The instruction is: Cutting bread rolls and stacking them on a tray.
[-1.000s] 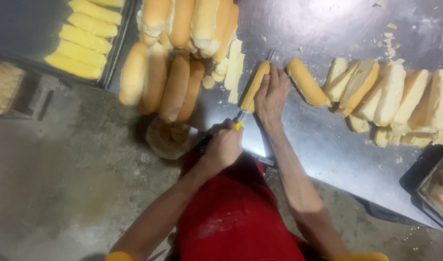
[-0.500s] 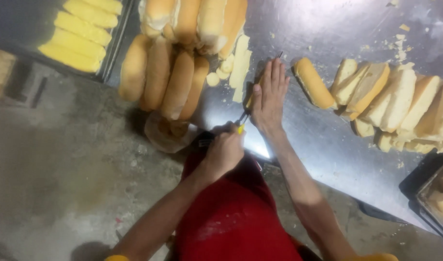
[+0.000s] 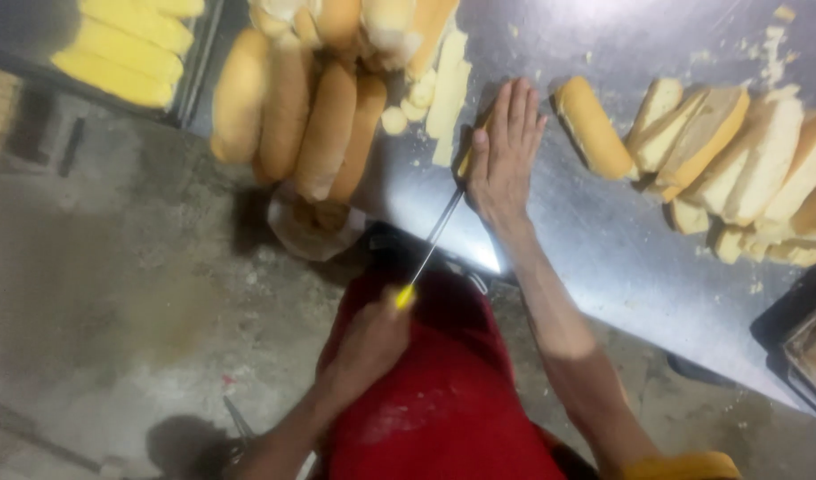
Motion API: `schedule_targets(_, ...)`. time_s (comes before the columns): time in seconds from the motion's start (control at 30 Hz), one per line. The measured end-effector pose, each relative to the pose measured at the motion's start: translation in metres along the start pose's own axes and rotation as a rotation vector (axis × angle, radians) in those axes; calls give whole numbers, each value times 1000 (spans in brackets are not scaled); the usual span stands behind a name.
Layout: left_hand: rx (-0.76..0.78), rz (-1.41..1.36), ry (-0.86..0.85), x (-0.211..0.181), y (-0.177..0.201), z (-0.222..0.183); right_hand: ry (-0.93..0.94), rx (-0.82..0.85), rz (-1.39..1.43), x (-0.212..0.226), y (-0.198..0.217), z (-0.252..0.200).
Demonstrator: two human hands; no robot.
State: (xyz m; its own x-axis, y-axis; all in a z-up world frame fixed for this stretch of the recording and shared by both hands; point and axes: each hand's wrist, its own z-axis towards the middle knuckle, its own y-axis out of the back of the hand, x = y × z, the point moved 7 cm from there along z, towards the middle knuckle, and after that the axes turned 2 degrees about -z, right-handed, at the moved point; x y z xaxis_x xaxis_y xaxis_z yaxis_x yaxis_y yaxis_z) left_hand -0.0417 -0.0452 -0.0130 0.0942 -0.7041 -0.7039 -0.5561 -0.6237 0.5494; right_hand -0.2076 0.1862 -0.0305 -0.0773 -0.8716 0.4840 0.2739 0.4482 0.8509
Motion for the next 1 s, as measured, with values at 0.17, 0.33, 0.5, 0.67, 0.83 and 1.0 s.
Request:
schedule_targets(0.17, 40, 58, 43, 32, 29, -88, 61, -62, 82, 5, 19, -5)
schedule_targets(0.33, -27, -158, 228, 18, 65, -75, -164, -74, 537, -8, 48, -19)
schedule_targets(0.5, -117, -203, 116, 29, 65, -42, -348, -101, 596, -28, 57, -26)
schedule_targets(0.67, -128, -302, -7, 14, 99, -11, -481, 23, 69, -2, 45, 3)
schedule_targets(0.83, -306, -194, -164, 5, 123, 4, -466, 179, -89, 11, 32, 25)
schedule_targets(1.0, -328, -199, -194, -3, 115, 8, -539, 182, 204, 18, 60, 21)
